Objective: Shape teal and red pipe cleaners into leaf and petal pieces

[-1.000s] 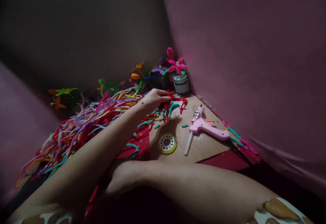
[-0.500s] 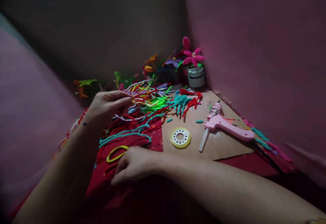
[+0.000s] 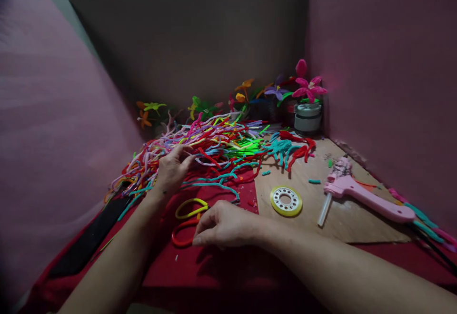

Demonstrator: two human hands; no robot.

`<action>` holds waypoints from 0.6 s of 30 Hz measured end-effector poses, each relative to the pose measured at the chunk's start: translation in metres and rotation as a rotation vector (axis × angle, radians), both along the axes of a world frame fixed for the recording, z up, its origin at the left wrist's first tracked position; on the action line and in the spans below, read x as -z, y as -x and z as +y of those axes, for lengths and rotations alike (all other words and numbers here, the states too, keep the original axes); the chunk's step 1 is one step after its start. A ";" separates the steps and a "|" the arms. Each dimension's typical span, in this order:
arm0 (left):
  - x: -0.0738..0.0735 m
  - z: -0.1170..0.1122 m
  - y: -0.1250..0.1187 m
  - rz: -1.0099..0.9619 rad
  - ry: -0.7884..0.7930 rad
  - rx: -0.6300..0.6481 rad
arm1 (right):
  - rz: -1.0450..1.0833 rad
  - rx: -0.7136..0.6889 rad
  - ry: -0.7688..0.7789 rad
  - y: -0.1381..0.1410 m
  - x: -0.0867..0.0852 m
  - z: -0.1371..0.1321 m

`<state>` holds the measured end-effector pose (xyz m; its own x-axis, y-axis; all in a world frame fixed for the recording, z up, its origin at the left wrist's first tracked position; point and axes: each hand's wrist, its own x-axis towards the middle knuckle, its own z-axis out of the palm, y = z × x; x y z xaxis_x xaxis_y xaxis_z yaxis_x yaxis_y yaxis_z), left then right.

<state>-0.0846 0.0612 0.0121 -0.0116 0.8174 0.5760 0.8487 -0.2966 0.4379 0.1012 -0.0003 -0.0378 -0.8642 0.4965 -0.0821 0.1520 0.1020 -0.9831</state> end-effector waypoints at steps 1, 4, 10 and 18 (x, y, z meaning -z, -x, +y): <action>0.000 0.000 0.001 0.020 0.018 -0.017 | -0.001 -0.004 0.002 0.000 0.001 0.000; 0.004 0.001 0.005 0.100 0.194 0.028 | 0.004 -0.011 0.005 -0.001 0.001 -0.001; 0.024 0.007 0.004 0.151 0.391 0.047 | 0.000 -0.001 -0.005 0.000 0.003 -0.001; 0.030 0.010 -0.012 -0.005 0.406 -0.003 | 0.034 0.073 -0.010 0.001 0.002 -0.003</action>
<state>-0.0725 0.0716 -0.0179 -0.0166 0.9783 0.2066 0.8468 -0.0961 0.5231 0.0997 -0.0029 -0.0394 -0.8276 0.5593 -0.0481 0.1258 0.1012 -0.9869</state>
